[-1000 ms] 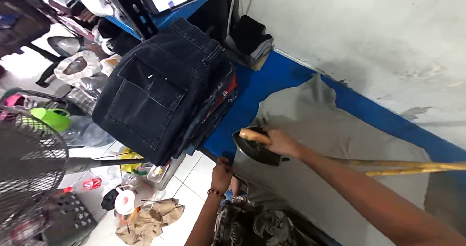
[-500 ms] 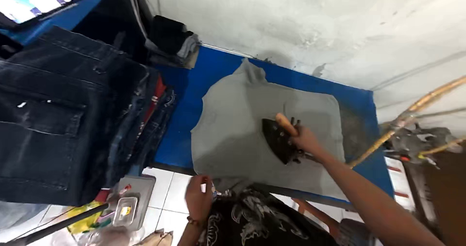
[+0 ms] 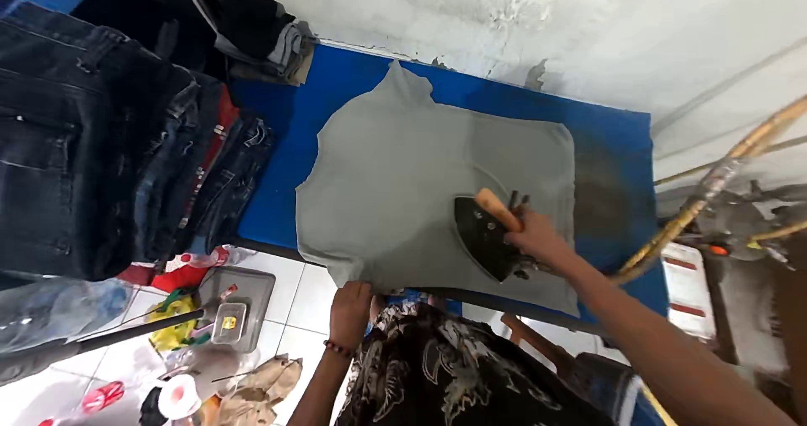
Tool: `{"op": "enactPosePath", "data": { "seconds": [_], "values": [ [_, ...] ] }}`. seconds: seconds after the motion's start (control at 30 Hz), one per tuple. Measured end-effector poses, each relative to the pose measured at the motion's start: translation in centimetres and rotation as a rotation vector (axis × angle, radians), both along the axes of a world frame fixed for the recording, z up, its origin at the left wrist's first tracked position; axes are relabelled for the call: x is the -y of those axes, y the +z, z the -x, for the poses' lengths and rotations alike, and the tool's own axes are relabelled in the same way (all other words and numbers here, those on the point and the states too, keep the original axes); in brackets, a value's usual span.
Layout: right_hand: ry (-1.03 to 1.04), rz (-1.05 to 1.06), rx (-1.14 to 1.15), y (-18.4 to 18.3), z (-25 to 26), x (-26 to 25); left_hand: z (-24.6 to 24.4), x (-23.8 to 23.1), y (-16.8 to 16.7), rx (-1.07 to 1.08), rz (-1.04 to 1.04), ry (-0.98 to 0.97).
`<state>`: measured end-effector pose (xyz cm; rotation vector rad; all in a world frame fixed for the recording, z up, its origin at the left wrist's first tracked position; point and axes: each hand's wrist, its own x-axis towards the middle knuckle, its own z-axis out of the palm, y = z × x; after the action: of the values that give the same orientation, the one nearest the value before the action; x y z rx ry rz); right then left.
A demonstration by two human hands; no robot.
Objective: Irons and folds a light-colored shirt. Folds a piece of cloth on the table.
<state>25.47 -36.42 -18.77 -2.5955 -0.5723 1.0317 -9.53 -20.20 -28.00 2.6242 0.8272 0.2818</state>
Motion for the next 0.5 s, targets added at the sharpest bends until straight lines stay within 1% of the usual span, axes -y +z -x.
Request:
{"op": "enactPosePath", "data": {
  "seconds": [0.03,0.07,0.1,0.13,0.2,0.27,0.3,0.37,0.43,0.5],
  "values": [
    [0.080,0.025,-0.010,0.3,1.7,-1.4,0.0,0.0,-0.1,-0.002,0.014,0.001],
    [0.189,0.071,-0.014,0.7,3.9,-2.9,-0.1,-0.2,0.1,-0.027,0.071,0.031],
    [0.306,0.124,-0.028,1.1,6.4,-4.3,-0.3,-0.6,0.5,-0.055,0.175,0.107],
    [0.429,0.164,-0.045,1.7,8.9,-5.5,-0.5,-1.2,1.0,-0.046,0.262,0.221],
    [0.621,0.155,-0.066,2.1,13.0,-6.6,-1.1,-2.7,1.0,0.097,0.344,0.506],
    [0.730,0.121,-0.095,2.1,14.4,-6.5,-1.7,-4.6,0.0,0.244,0.373,0.774],
    [0.736,0.108,-0.112,2.3,14.2,-6.1,-2.0,-5.7,-0.5,0.273,0.400,0.874],
    [0.628,0.103,-0.126,3.0,12.3,-4.3,-2.5,-7.4,-1.4,0.233,0.444,0.984],
    [0.413,0.116,-0.125,3.5,9.0,-1.2,-2.7,-8.0,-1.8,0.157,0.450,1.004],
    [0.189,0.112,-0.091,3.2,5.1,2.7,-2.5,-8.1,-1.8,0.112,0.456,0.984]
  ]
}}
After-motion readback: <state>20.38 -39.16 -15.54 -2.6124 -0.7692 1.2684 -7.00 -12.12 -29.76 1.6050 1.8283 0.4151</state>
